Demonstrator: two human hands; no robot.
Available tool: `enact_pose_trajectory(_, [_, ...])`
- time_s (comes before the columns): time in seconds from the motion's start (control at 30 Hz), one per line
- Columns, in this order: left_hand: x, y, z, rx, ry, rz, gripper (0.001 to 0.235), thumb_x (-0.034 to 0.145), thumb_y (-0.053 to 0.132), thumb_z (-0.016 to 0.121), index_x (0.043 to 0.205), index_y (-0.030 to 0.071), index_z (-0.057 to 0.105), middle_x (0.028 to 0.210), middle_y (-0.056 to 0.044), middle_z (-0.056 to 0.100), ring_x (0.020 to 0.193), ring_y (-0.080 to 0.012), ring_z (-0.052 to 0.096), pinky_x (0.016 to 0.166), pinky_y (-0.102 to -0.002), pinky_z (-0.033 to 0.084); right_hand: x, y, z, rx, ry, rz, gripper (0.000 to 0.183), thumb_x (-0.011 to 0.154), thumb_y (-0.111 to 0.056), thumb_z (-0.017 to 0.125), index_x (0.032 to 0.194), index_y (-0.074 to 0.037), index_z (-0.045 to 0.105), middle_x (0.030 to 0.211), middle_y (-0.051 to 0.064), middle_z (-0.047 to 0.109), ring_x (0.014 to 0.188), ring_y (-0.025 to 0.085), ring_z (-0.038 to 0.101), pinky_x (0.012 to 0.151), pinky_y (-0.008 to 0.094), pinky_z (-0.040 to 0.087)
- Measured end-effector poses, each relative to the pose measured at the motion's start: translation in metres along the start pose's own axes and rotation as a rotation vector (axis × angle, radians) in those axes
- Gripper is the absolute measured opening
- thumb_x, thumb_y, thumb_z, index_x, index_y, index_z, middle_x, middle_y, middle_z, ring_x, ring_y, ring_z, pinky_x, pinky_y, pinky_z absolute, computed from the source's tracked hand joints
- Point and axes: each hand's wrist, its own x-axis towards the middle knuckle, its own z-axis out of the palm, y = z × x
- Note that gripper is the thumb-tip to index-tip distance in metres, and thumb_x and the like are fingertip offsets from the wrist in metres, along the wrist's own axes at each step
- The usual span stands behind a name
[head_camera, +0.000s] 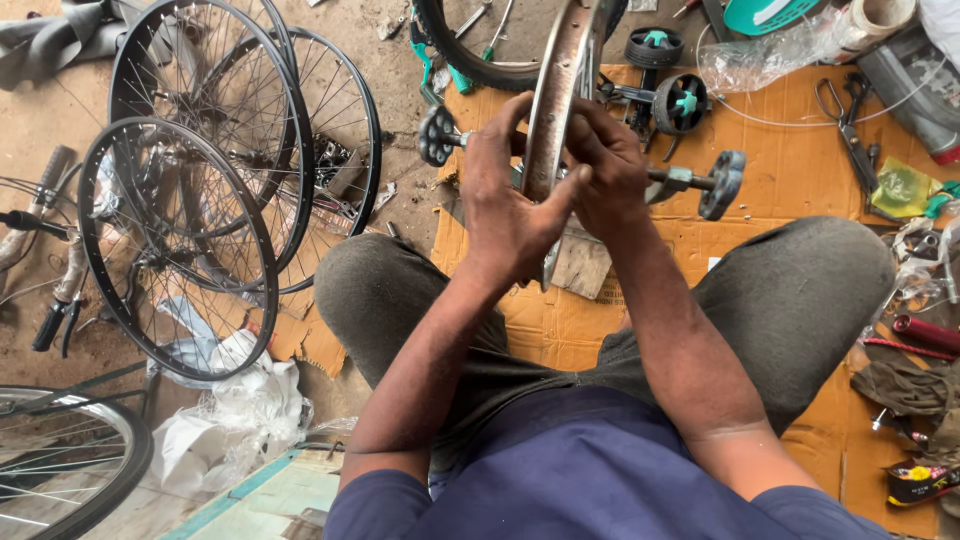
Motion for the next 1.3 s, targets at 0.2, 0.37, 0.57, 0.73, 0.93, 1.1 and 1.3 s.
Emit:
enact_pose_trajectory(0.2, [0.001, 0.005, -0.007, 0.063, 0.072, 0.041, 0.071, 0.087, 0.029, 0.087, 0.142, 0.003, 0.050, 0.127, -0.014, 0.061, 0.115, -0.0241, 0.062, 0.099, -0.038, 0.057, 0.012, 0.010, 0.011, -0.058, 0.070, -0.015, 0.044, 0.111, -0.039, 0.060, 0.134, -0.001, 0.067, 0.113, 0.004, 0.069, 0.106, 0.010, 0.063, 0.096, 0.027, 0.051])
enact_pose_trajectory(0.37, [0.001, -0.002, -0.006, -0.008, 0.095, 0.005, 0.069, 0.090, 0.033, 0.089, 0.142, 0.006, 0.054, 0.122, -0.011, 0.064, 0.106, -0.0202, 0.070, 0.094, -0.032, 0.062, 0.024, -0.001, 0.025, -0.087, 0.035, 0.099, 0.051, 0.111, -0.045, 0.054, 0.135, -0.002, 0.066, 0.111, 0.006, 0.069, 0.101, 0.012, 0.069, 0.091, 0.029, 0.059])
enact_pose_trajectory(0.57, [0.005, -0.004, -0.006, -0.024, 0.098, -0.053, 0.080, 0.083, 0.038, 0.089, 0.144, 0.003, 0.050, 0.111, -0.012, 0.072, 0.101, -0.0212, 0.075, 0.090, -0.036, 0.062, 0.021, -0.005, 0.029, -0.625, -0.052, -0.173, 0.045, 0.112, -0.041, 0.056, 0.137, -0.004, 0.062, 0.117, 0.004, 0.067, 0.099, 0.010, 0.074, 0.084, 0.026, 0.067])
enact_pose_trajectory(0.73, [0.011, -0.006, -0.004, -0.020, 0.114, -0.043, 0.080, 0.089, 0.038, 0.087, 0.149, 0.003, 0.048, 0.112, -0.013, 0.073, 0.102, -0.0221, 0.076, 0.089, -0.036, 0.063, 0.008, 0.019, 0.014, -0.135, 0.159, -0.207, 0.053, 0.107, -0.036, 0.075, 0.140, 0.001, 0.058, 0.125, 0.013, 0.069, 0.109, 0.019, 0.072, 0.095, 0.034, 0.063])
enact_pose_trajectory(0.93, [0.013, -0.007, -0.006, -0.022, 0.081, -0.074, 0.084, 0.086, 0.037, 0.088, 0.149, 0.000, 0.047, 0.108, -0.015, 0.073, 0.098, -0.0227, 0.077, 0.082, -0.035, 0.065, 0.005, 0.031, 0.010, -0.278, 0.054, -0.365, 0.057, 0.106, -0.035, 0.069, 0.149, -0.002, 0.051, 0.144, 0.013, 0.062, 0.132, 0.023, 0.064, 0.115, 0.038, 0.057])
enact_pose_trajectory(1.1, [0.011, -0.007, -0.010, -0.033, 0.075, -0.061, 0.084, 0.088, 0.031, 0.087, 0.152, 0.001, 0.043, 0.113, -0.016, 0.074, 0.101, -0.0242, 0.078, 0.086, -0.035, 0.066, 0.005, 0.024, 0.019, -0.400, 0.076, -0.245, 0.049, 0.109, -0.033, 0.066, 0.145, -0.001, 0.057, 0.131, 0.012, 0.069, 0.116, 0.019, 0.069, 0.101, 0.035, 0.061])
enact_pose_trajectory(1.3, [0.015, -0.013, -0.013, -0.119, -0.003, -0.016, 0.087, 0.094, 0.031, 0.084, 0.160, 0.003, 0.034, 0.120, -0.017, 0.073, 0.108, -0.0250, 0.078, 0.093, -0.034, 0.068, 0.011, 0.033, 0.011, -0.511, 0.037, -0.242, 0.047, 0.113, -0.042, 0.058, 0.136, -0.002, 0.065, 0.113, 0.006, 0.068, 0.100, 0.013, 0.069, 0.089, 0.027, 0.060])
